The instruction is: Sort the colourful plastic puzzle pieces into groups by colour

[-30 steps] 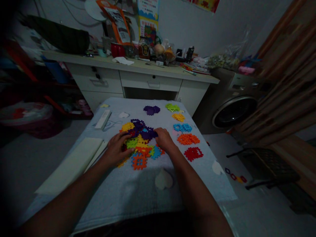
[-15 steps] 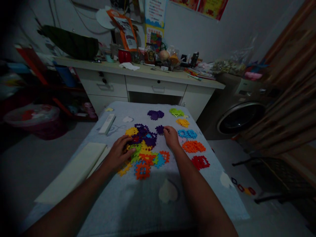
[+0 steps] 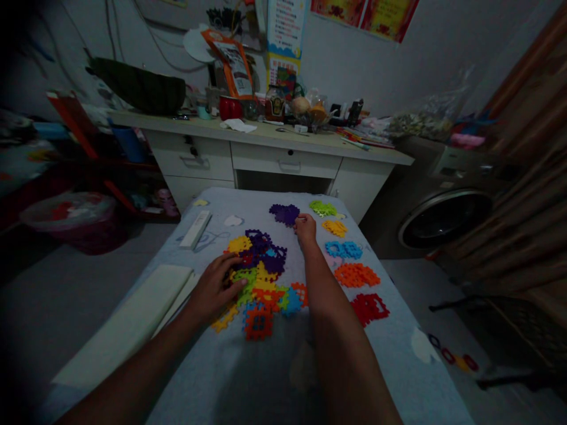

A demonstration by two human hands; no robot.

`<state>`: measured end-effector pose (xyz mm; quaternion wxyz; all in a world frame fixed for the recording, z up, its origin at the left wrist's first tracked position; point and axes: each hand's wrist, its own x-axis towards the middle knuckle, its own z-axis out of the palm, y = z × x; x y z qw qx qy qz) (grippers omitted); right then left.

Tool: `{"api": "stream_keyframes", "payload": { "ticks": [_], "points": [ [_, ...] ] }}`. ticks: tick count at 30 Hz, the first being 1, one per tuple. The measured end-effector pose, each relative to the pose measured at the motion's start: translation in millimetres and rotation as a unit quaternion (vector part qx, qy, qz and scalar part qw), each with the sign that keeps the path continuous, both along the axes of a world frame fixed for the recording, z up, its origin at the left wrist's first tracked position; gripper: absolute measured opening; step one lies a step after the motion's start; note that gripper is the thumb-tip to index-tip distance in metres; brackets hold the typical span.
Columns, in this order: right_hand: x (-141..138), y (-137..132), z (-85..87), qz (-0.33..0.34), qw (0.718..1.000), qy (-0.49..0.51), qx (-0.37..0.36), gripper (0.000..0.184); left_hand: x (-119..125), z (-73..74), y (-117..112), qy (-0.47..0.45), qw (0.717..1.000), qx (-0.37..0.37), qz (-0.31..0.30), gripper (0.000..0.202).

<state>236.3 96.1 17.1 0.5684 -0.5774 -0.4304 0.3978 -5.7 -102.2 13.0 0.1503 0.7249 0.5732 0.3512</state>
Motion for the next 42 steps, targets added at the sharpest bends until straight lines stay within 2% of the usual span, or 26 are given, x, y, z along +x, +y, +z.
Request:
{"api": "stream_keyframes", "payload": {
  "ticks": [7,13,17,20,22,24,27,29,32,36,42],
  "points": [
    [2,3,-12.9,0.009,1.0,-0.019,0.017,0.018,0,0.0,0,0.0,1.0,-0.004,0.0,0.047],
    [5,7,-17.6,0.028,0.999,-0.026,0.016,0.031,0,2.9,-1,-0.013,1.0,-0.002,0.003,0.046],
    [7,4,-15.2,0.039,0.991,-0.124,0.006,0.039,0,2.0,-3,-0.016,1.0,-0.006,0.006,0.05],
    [7,-3,-3.3,0.051,0.974,-0.217,0.037,0.038,0,1.3,-4,-0.022,1.0,-0.006,0.011,0.051],
    [4,-8,9.0,0.099,0.959,-0.254,0.071,0.032,0,4.0,-5,-0.027,1.0,-0.005,0.013,0.05],
    [-2,-13,21.6,0.202,0.937,-0.272,0.089,0.026,1,11.3,-9,-0.025,1.0,-0.004,0.017,0.049],
    [-16,-21,33.6,0.353,0.885,-0.295,0.071,0.027,1,29.4,-17,-0.014,0.999,-0.009,0.032,0.043],
    [-25,-26,35.1,0.384,0.861,-0.329,0.045,0.031,0,42.5,-24,-0.018,0.999,-0.03,0.037,0.041],
    [-34,-29,31.4,0.374,0.847,-0.377,0.023,0.033,-5,55.5,-30,-0.035,0.996,-0.071,0.037,0.043],
    [-35,-29,27.0,0.394,0.855,-0.336,-0.002,0.027,-12,54.2,-16,-0.061,0.993,-0.099,0.027,0.044],
    [-29,-30,27.2,0.386,0.906,-0.169,-0.037,0.023,-6,33.0,36,-0.045,0.992,-0.085,0.087,0.044]
  ]
}}
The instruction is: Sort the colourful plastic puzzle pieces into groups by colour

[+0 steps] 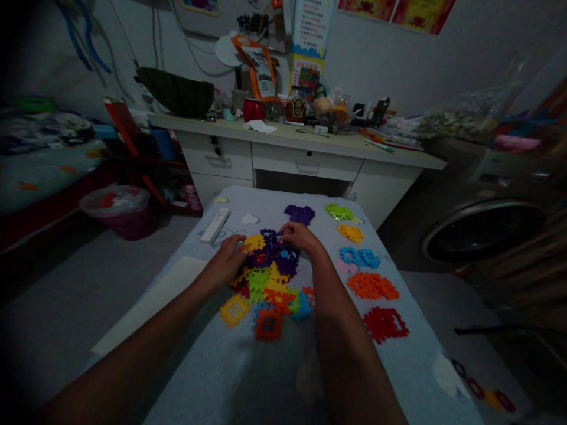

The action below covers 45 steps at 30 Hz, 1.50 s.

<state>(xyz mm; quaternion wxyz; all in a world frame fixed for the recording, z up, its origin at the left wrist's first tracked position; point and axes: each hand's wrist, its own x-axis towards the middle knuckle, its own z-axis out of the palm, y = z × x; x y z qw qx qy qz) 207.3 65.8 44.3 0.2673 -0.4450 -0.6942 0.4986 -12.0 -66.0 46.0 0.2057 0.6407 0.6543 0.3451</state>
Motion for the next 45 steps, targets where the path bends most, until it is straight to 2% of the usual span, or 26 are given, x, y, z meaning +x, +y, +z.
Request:
{"api": "stream_keyframes", "payload": {
  "ticks": [4,10,17,22,31,37,39,42,45],
  "points": [
    [5,0,1.1,-0.025,0.997,0.059,-0.031,0.023,5,-13.2,23,0.052,0.998,0.029,-0.014,0.043],
    [15,7,-2.8,-0.108,0.988,0.111,-0.023,0.023,3,-30.9,31,0.079,0.996,0.033,-0.002,0.045],
    [23,14,-8.1,-0.234,0.965,0.115,0.026,0.019,7,-33.8,40,0.063,0.997,0.041,0.024,0.042],
    [19,24,-6.6,-0.28,0.95,0.132,0.036,0.018,8,-35.0,43,0.036,0.998,0.047,0.028,0.04],
    [-19,55,-0.5,-0.295,0.954,0.055,0.03,0.016,9,-27.6,39,0.019,0.999,0.033,0.032,0.038],
    [-27,59,-6.1,-0.304,0.952,0.014,0.028,0.03,9,-27.8,38,0.018,0.999,0.031,0.029,0.038],
    [-23,58,-7.6,-0.306,0.95,-0.008,0.059,0.036,9,-27.9,38,0.017,0.999,0.032,0.03,0.038],
    [-14,50,-6.7,-0.296,0.939,-0.073,0.159,0.036,9,-28.0,38,0.015,0.999,0.035,0.03,0.039],
    [-8,38,-4.2,-0.235,0.941,-0.113,0.216,0.031,9,-27.9,38,0.021,0.999,0.034,0.034,0.039]
  ]
}}
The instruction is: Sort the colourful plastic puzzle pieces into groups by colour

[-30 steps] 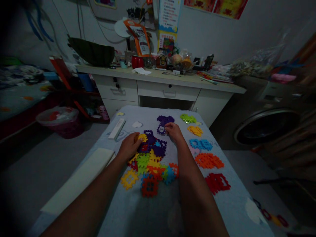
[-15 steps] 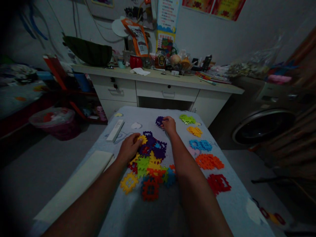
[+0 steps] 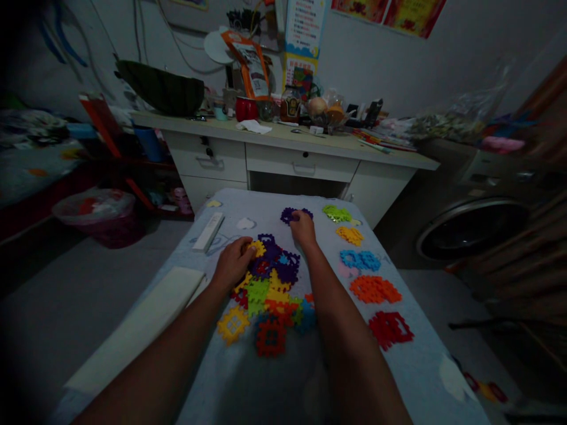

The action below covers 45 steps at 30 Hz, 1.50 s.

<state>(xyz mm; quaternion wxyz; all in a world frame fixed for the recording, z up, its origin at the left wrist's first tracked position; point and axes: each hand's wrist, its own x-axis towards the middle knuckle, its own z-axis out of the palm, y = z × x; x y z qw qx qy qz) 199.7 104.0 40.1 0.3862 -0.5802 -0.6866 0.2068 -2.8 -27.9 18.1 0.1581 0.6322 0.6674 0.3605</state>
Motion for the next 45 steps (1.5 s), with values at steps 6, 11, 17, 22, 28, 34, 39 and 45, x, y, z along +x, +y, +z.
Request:
{"api": "stream_keyframes", "payload": {
  "ticks": [6,11,17,22,28,34,39,45],
  "points": [
    [-10,-23,-5.2,0.236,0.966,-0.108,0.013,0.03,0,1.7,-1,0.014,1.0,-0.007,0.001,0.037],
    [-20,-27,-16.7,0.297,0.939,-0.172,-0.013,0.057,0,1.7,-1,0.02,1.0,-0.002,0.006,0.039],
    [-14,-26,-13.6,0.326,0.924,-0.198,-0.023,0.057,0,2.2,-2,0.02,1.0,-0.009,0.005,0.041],
    [-4,-25,-7.3,0.331,0.926,-0.179,-0.033,0.042,0,4.0,-3,0.026,1.0,-0.011,-0.004,0.039],
    [4,-25,-5.5,0.306,0.941,-0.135,-0.051,0.027,0,3.6,-3,0.025,1.0,-0.009,-0.005,0.038],
    [5,-26,-5.6,0.248,0.962,-0.101,-0.053,0.019,-1,0.5,-1,0.028,1.0,-0.003,-0.006,0.039],
    [6,-27,-5.6,0.203,0.974,-0.033,-0.093,0.022,-1,-0.1,0,0.03,0.999,-0.008,-0.01,0.039],
    [8,-30,4.2,0.198,0.965,0.092,-0.147,0.022,-1,1.9,-1,0.025,1.0,-0.008,-0.012,0.038]
  ]
}}
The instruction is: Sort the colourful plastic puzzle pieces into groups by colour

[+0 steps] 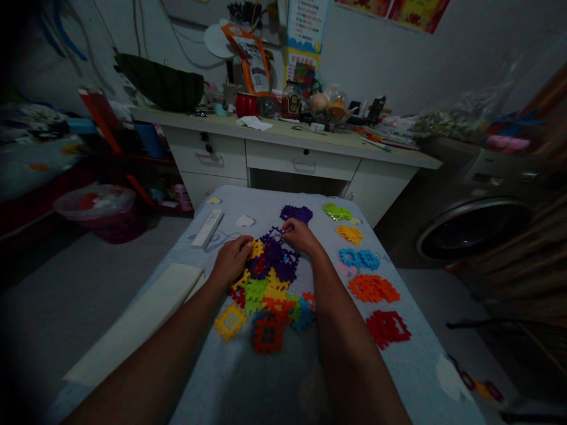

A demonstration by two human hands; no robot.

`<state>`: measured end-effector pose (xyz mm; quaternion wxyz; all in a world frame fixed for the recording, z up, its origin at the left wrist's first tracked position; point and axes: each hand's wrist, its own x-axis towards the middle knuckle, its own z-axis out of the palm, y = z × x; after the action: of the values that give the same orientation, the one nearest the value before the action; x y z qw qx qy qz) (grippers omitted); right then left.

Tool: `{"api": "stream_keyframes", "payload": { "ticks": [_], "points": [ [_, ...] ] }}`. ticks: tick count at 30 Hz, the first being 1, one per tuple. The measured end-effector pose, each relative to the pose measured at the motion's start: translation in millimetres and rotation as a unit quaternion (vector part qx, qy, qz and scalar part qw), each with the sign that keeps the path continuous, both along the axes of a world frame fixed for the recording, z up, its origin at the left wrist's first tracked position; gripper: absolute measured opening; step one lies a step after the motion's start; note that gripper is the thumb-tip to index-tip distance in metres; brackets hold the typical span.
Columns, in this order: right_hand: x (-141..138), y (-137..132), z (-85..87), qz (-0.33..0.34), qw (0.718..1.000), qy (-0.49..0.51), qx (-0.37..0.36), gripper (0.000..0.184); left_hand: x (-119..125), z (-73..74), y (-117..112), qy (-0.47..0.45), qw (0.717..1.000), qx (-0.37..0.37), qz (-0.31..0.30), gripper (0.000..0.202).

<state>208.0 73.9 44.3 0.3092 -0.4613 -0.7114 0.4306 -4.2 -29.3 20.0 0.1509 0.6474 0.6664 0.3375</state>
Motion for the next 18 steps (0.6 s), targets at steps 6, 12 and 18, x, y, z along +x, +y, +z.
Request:
{"api": "stream_keyframes", "payload": {
  "ticks": [6,12,18],
  "points": [
    [17,10,-0.8,-0.101,0.992,0.08,0.002,0.022,1,0.6,-1,-0.009,1.0,-0.005,0.004,0.038],
    [27,22,-15.4,-0.223,0.965,0.138,0.018,0.022,1,-0.2,-1,-0.044,0.999,0.012,0.001,0.039],
    [25,27,-21.4,-0.241,0.959,0.147,0.018,0.023,1,-2.7,0,-0.051,0.999,0.01,0.003,0.038]
  ]
}}
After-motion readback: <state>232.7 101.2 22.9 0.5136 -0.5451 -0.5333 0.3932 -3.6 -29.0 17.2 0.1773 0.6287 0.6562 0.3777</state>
